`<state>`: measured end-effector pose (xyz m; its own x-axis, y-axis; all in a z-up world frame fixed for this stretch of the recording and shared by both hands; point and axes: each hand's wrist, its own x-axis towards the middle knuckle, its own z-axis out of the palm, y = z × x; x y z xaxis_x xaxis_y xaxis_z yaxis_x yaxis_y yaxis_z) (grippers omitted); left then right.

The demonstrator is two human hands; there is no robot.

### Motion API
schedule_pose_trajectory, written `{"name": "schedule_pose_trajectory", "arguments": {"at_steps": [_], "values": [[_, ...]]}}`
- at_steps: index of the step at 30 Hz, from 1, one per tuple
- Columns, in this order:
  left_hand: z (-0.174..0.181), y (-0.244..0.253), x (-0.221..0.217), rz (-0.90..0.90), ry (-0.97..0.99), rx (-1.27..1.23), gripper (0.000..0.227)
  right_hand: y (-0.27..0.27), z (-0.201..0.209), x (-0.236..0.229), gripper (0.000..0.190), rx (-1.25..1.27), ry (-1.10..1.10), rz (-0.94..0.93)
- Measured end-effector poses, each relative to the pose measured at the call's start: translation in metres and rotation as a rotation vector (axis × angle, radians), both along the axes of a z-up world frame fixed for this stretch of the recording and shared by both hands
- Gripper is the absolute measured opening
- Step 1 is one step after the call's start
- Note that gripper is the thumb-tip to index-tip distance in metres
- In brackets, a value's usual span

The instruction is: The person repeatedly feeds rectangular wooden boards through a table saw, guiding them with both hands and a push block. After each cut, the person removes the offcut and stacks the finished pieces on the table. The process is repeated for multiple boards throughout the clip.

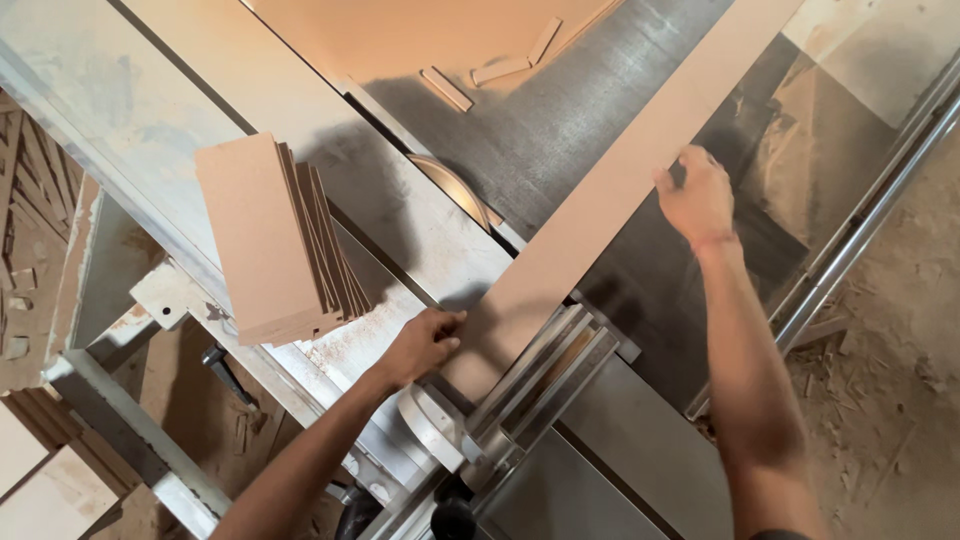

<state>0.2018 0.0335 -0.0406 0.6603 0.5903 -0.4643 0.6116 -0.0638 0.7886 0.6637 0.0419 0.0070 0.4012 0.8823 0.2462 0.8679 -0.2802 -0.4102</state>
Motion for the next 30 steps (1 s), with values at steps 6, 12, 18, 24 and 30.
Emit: {"name": "schedule_pose_trajectory", "arguments": {"at_steps": [6, 12, 18, 24, 30], "values": [[0.005, -0.004, -0.006, -0.019, 0.057, 0.079, 0.049, 0.026, -0.064, 0.020, 0.081, -0.193, -0.185, 0.194], [0.036, 0.003, -0.005, -0.181, 0.182, 0.076, 0.040, -0.004, -0.064, 0.018, 0.094, -0.317, -0.221, 0.200], [0.038, 0.010, -0.002, -0.209, 0.172, 0.077, 0.033, -0.005, -0.051, 0.017, 0.098, -0.343, -0.225, 0.229], [0.024, 0.022, -0.002, -0.350, 0.193, 0.185, 0.037, 0.017, -0.049, 0.014, 0.099, -0.408, -0.236, 0.230], [0.014, 0.045, -0.007, -0.348, 0.182, 0.144, 0.034, 0.054, -0.047, 0.005, 0.099, -0.472, -0.215, 0.230]]}}
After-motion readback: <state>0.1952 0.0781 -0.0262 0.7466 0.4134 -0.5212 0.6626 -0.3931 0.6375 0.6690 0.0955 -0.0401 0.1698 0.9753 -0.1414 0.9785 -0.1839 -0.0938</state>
